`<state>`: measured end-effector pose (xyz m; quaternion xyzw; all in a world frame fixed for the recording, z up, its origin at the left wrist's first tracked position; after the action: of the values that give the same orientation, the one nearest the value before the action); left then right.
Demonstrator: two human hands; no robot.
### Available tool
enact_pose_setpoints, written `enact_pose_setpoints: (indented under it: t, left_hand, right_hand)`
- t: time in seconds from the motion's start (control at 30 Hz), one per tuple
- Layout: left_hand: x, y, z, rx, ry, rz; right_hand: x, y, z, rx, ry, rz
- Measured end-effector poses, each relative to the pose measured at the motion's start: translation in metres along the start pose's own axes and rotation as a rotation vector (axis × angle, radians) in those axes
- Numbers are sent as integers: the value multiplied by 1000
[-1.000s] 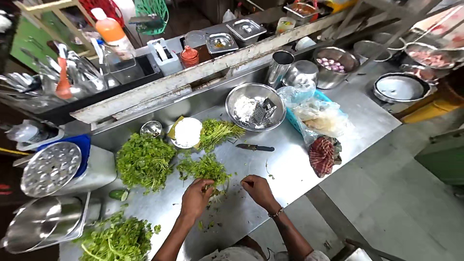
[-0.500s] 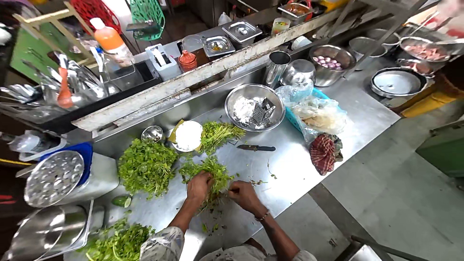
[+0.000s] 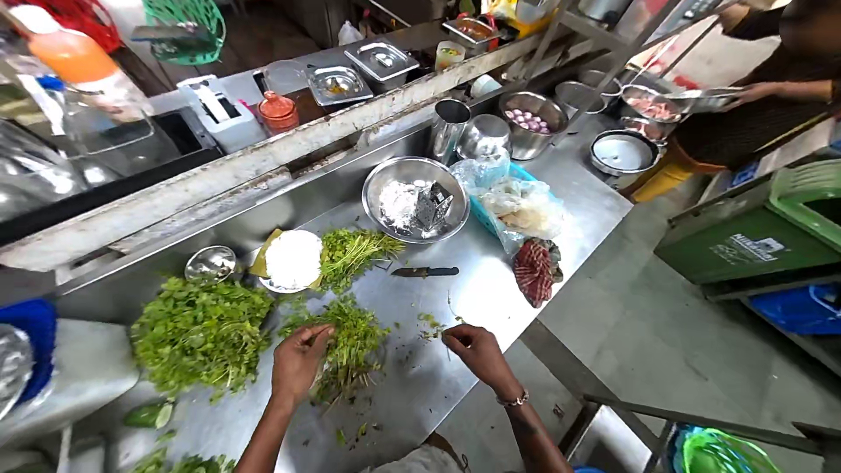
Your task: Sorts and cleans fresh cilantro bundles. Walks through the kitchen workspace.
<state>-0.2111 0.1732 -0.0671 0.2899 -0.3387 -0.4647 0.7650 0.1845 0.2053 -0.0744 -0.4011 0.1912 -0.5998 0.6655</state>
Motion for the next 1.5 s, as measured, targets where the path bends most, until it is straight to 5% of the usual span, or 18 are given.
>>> enact_pose_setpoints:
  t: [0.13, 0.3, 0.47, 0.7, 0.97, 1.23, 1.37, 1.5]
  left_hand:
    - [20, 11, 16, 447, -88, 168]
    - [48, 33, -16, 757, -352, 307]
    - [63, 60, -56, 599, -557, 212]
    - [73, 55, -39, 100, -504, 43]
    - [93, -17, -8, 113, -445, 148]
    - [89, -82, 2, -110, -218, 288]
    - [73, -65, -24, -166, -222, 272]
    - [41, -47, -49, -385, -225, 317]
  right_hand:
    - [-8, 6, -2, 240, 73, -43]
    - [-17, -76, -49, -401, -83, 107]
    - [-18, -135, -76, -504, -185, 195]
    - [-13, -139, -86, -376, -279, 312]
    - [-20, -72, -71, -202, -175, 212]
    - [-38, -33, -65, 439, -28, 109]
    - [-48, -62, -125, 214, -198, 125]
    - [-51, -90, -192, 358, -477, 65]
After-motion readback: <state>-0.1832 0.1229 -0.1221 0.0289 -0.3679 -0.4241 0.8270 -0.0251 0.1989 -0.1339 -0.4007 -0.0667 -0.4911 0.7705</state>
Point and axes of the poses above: each hand's wrist, its own x-axis away from the middle knuckle, its own z-axis out of the back of the hand, y = z × x, the point moved 9 cm from there along -x, towards the middle knuckle, and after that the axes turned 6 degrees about z, right-handed, at the moved point
